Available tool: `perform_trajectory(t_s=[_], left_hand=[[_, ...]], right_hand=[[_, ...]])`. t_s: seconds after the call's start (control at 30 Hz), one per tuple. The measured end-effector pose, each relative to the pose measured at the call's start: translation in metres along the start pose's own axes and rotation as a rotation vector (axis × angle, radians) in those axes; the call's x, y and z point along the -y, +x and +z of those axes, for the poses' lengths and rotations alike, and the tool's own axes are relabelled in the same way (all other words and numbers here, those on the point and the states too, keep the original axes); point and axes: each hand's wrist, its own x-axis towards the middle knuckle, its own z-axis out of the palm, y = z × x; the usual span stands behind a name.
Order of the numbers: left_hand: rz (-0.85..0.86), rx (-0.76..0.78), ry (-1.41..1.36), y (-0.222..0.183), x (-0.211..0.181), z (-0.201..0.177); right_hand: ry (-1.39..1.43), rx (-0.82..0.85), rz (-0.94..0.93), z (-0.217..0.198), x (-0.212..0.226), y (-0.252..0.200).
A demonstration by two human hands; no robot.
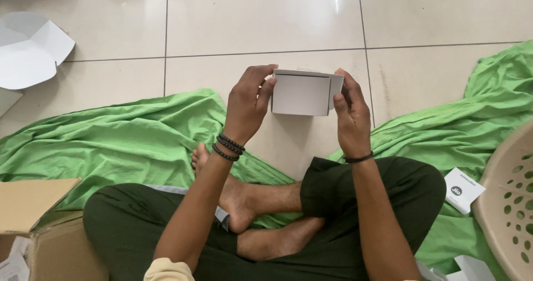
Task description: The person packs instructional cards and items into small white product boxes.
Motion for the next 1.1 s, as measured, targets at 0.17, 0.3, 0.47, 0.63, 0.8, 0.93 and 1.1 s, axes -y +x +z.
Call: perform_trajectory(t_s=[0.17,0.3,0.47,0.63,0.8,0.93,1.1], left_hand=[[0.087,-0.037,0.144,0.012,0.002,0.004],[0.076,-0.022,0.165,0.024,0.002,0.006],[0.089,0.044,0.127,0.021,0.02,0.011],[-0.075,0.103,0.183,0.0,0.054,0.028],[-0.669,0.189,-0.542,-0.006,0.076,0.041],[-0.439,0.171,-0.438,-0.018,0.061,0.032],[-0.262,0.015,0.075,-0.044,0.09,0.032]], right_hand=[[0.011,-0.032,0.016,0.001,-0.002,0.003],[0.019,-0.048,-0.042,0.0,-0.008,0.007],[-0.065,-0.075,0.032,0.002,-0.01,0.01],[-0.186,-0.079,0.046,0.008,-0.04,0.011],[0.053,-0.115,0.213,0.019,-0.052,0.014],[0.066,0.017,0.154,0.012,-0.065,0.01],[0.013,0.056,0.044,0.03,-0.068,0.005]])
